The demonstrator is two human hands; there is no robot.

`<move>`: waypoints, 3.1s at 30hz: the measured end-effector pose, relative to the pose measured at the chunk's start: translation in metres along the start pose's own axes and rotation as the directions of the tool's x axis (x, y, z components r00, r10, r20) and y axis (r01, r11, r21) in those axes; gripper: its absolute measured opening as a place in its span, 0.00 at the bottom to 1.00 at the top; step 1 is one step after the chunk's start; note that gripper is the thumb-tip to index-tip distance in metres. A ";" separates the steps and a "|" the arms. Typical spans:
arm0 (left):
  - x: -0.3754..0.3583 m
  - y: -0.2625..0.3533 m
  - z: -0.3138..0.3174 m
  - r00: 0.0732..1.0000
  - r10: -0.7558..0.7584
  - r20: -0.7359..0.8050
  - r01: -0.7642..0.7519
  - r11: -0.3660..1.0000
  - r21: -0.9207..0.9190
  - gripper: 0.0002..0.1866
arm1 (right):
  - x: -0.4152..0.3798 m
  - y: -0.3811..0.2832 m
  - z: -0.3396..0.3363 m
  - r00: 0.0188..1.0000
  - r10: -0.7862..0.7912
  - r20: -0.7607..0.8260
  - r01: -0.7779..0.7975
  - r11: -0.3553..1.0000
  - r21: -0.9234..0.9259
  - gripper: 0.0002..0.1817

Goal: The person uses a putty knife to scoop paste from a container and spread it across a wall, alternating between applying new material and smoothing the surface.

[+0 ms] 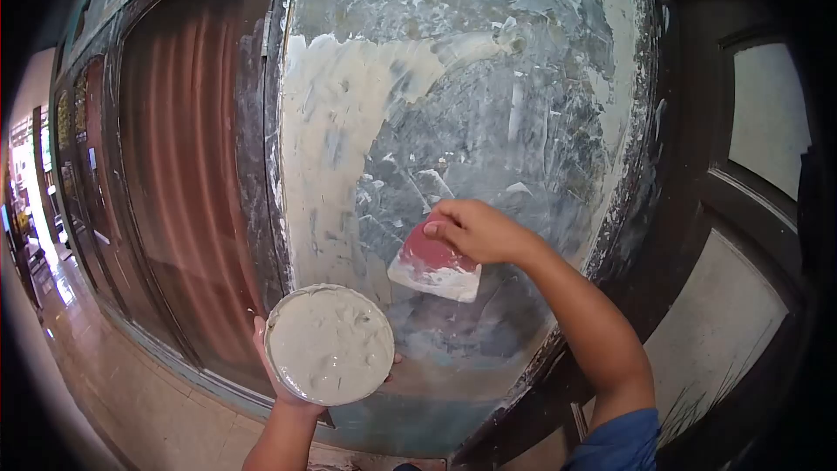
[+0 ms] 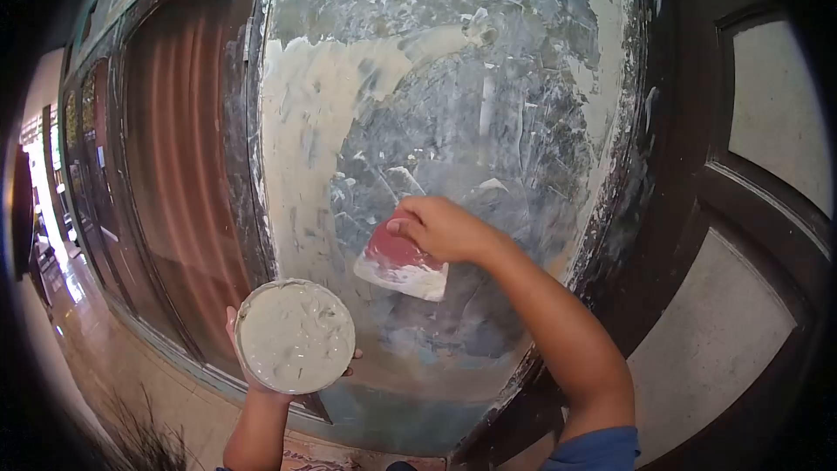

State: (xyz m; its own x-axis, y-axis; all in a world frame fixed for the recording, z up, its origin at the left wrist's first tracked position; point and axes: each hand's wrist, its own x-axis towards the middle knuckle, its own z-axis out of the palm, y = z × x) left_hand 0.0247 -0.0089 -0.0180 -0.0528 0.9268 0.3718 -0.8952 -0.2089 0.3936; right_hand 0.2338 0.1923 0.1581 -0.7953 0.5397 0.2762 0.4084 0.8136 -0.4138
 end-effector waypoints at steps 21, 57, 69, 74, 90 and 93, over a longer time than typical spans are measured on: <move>0.012 -0.004 0.019 0.964 0.246 -0.104 -0.234 0.965 0.119 0.49 | -0.083 -0.055 0.052 0.577 -0.806 0.133 0.512 0.230 -0.827 0.16; -0.001 -0.007 0.027 0.978 0.133 0.158 -0.113 0.985 -0.127 0.48 | -0.082 -0.072 0.048 0.520 -0.854 0.023 0.476 0.267 -0.838 0.19; -0.003 -0.014 0.015 0.987 0.153 -0.040 -0.143 0.970 0.196 0.48 | -0.080 -0.069 0.045 0.556 -0.829 -0.068 0.398 0.336 -0.854 0.16; -0.002 -0.016 -0.005 0.983 0.174 -0.055 -0.160 0.966 0.201 0.48 | -0.069 -0.060 0.039 0.611 -0.787 -0.087 0.309 0.338 -0.889 0.15; -0.010 0.014 -0.018 0.953 0.276 -0.124 -0.273 0.961 0.042 0.53 | 0.044 -0.064 -0.054 0.744 -0.075 -0.664 -0.124 0.961 -0.248 0.13; -0.012 0.019 -0.017 0.939 0.304 -0.158 -0.306 0.952 0.012 0.52 | 0.055 -0.060 -0.056 0.721 -0.062 -0.690 -0.139 0.963 -0.231 0.12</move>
State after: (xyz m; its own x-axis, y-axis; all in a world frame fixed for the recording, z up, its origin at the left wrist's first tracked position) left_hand 0.0010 -0.0186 -0.0299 -0.3918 0.8563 0.3365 -0.8305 -0.4865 0.2712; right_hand 0.1904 0.1853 0.2470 -0.2891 0.4883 0.8234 0.6073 0.7584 -0.2366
